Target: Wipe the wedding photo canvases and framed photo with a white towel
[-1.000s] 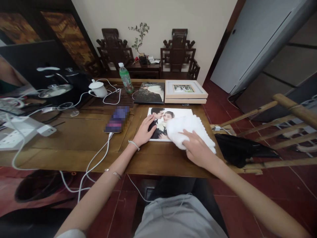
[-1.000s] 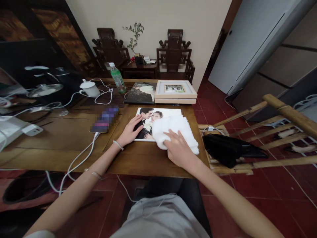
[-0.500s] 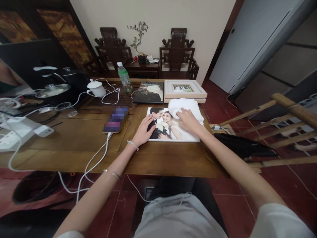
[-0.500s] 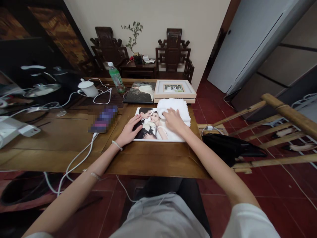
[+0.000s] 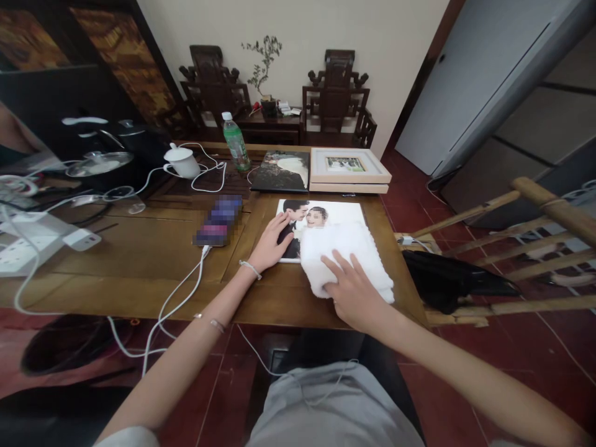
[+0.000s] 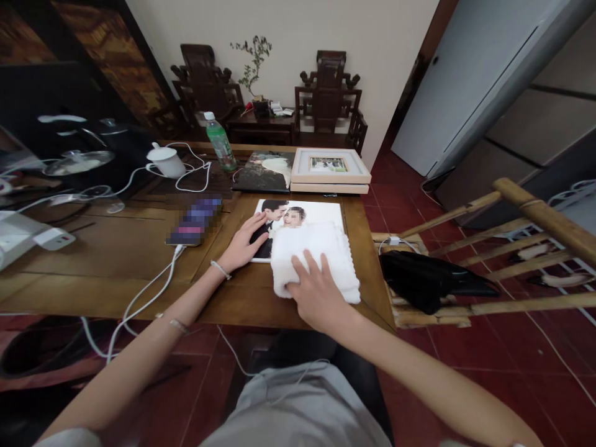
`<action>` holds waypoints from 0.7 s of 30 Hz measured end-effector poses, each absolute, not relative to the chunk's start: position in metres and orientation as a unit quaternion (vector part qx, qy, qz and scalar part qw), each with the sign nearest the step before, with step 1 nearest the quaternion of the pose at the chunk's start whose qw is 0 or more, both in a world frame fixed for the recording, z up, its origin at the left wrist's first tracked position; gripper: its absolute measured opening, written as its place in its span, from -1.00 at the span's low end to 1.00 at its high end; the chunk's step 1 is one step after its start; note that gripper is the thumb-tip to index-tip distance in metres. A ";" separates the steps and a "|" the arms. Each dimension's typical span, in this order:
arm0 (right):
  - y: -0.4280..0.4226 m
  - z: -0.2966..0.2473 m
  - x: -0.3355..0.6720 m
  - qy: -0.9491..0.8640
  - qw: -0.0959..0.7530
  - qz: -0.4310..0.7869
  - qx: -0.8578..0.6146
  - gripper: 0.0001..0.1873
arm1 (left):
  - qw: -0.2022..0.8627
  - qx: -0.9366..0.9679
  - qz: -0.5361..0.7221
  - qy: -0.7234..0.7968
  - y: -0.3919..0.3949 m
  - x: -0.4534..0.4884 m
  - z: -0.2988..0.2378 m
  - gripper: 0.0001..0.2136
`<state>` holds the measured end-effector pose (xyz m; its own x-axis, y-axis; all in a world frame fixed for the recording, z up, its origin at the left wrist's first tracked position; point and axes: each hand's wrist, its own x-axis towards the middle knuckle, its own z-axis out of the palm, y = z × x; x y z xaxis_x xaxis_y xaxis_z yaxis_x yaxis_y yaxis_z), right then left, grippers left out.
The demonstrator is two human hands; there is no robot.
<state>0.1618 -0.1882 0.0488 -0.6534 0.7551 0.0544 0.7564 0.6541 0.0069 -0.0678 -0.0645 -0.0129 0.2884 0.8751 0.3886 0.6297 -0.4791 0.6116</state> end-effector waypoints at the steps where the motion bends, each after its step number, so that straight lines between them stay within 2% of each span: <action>1: -0.181 0.049 0.161 -0.907 0.023 -0.013 -0.419 -0.63 | 0.174 0.784 0.354 0.480 -0.065 -0.068 -0.013 -0.52; 7: -0.103 0.052 0.152 -0.886 0.032 -0.017 -0.463 -0.52 | 0.183 0.780 0.356 0.482 -0.067 -0.069 -0.011 -0.49; 13: -0.039 0.057 0.135 -0.869 0.057 -0.015 -0.491 -0.57 | 0.184 0.785 0.363 0.468 -0.063 -0.072 -0.016 -0.53; 17: -0.060 0.048 0.127 -0.871 0.043 -0.036 -0.489 -0.51 | 0.179 0.786 0.362 0.468 -0.061 -0.073 -0.018 -0.53; 21: -0.124 0.042 0.130 -0.893 0.036 -0.025 -0.448 -0.57 | 0.178 0.791 0.353 0.468 -0.062 -0.072 -0.017 -0.52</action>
<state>0.1296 -0.1243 0.0419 -0.5967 0.7977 0.0874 0.8013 0.5981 0.0120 -0.0715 -0.0616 -0.0166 0.3133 0.8651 0.3918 0.6143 -0.4992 0.6111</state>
